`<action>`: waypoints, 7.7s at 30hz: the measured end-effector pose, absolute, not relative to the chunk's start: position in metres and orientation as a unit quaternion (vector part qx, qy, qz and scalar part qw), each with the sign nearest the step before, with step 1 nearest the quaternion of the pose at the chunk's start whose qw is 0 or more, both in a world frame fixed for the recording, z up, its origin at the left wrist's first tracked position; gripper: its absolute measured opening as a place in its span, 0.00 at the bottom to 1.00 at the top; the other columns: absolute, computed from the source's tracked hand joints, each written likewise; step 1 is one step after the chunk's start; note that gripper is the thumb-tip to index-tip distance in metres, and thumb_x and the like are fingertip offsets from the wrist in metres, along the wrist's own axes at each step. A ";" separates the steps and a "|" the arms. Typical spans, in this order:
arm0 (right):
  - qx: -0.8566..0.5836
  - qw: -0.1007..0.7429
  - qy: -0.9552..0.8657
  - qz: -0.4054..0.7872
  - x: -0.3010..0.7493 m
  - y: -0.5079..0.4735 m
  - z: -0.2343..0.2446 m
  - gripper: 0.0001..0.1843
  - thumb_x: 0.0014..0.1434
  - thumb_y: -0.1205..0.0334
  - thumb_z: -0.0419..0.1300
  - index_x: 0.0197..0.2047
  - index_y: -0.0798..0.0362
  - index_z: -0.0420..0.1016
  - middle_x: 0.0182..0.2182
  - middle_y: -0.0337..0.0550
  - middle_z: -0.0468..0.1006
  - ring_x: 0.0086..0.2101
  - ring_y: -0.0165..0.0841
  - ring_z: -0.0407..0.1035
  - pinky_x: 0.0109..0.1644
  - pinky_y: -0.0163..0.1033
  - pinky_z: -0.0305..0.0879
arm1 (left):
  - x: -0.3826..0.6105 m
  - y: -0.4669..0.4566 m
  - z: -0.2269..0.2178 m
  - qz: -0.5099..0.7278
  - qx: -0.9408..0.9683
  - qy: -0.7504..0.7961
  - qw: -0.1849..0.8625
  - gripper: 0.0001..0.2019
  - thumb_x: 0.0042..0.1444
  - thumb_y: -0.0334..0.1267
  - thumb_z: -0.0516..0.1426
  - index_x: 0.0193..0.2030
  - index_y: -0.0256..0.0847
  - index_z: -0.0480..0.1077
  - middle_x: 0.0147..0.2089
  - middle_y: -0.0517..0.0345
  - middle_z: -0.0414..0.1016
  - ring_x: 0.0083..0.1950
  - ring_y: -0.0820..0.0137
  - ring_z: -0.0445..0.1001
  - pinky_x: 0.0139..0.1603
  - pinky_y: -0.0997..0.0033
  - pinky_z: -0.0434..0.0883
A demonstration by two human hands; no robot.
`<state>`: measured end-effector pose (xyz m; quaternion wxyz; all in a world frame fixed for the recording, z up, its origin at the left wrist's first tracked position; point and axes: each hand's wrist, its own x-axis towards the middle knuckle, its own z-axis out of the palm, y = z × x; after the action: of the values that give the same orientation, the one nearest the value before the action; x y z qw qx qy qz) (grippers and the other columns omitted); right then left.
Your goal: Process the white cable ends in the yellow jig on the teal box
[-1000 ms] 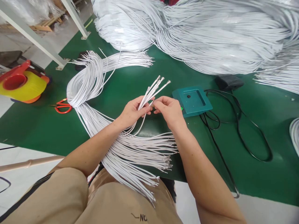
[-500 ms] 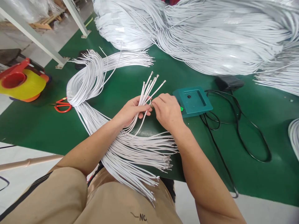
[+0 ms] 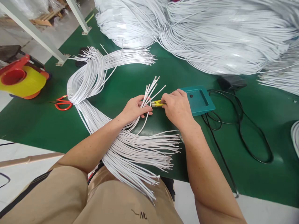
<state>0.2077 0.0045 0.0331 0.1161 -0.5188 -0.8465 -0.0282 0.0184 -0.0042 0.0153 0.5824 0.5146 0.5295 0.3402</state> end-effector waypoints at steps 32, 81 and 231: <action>-0.282 0.192 -0.930 0.134 0.169 -0.035 0.042 0.13 0.64 0.64 0.52 0.32 0.51 0.77 0.35 0.47 0.79 0.43 0.40 0.66 0.52 0.44 0.62 | 0.002 0.002 0.015 0.369 0.455 0.467 0.662 0.15 0.45 0.43 0.68 0.36 0.35 0.76 0.32 0.58 0.75 0.27 0.79 0.69 0.28 0.79 0.67; -0.403 0.431 -0.354 0.725 0.179 -0.011 0.037 0.19 0.51 0.48 0.66 0.22 0.55 0.70 0.16 0.31 0.58 0.19 0.23 0.54 0.24 0.33 0.51 | 0.024 -0.020 0.028 0.404 0.591 0.460 0.525 0.16 0.49 0.37 0.64 0.31 0.40 0.57 0.31 0.63 0.74 0.32 0.72 0.76 0.39 0.68 0.73; -0.521 0.227 -0.765 0.301 0.188 -0.056 0.067 0.13 0.63 0.60 0.54 0.34 0.57 0.76 0.29 0.45 0.79 0.30 0.32 0.71 0.36 0.37 0.63 | 0.017 -0.020 0.048 0.354 0.602 0.470 0.540 0.19 0.42 0.46 0.68 0.37 0.38 0.72 0.33 0.60 0.74 0.35 0.71 0.72 0.42 0.70 0.70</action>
<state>0.1880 -0.0565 0.0670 0.2275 -0.5215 -0.7654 0.3007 0.0166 -0.0196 0.0485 0.5402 0.6018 0.4696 0.3543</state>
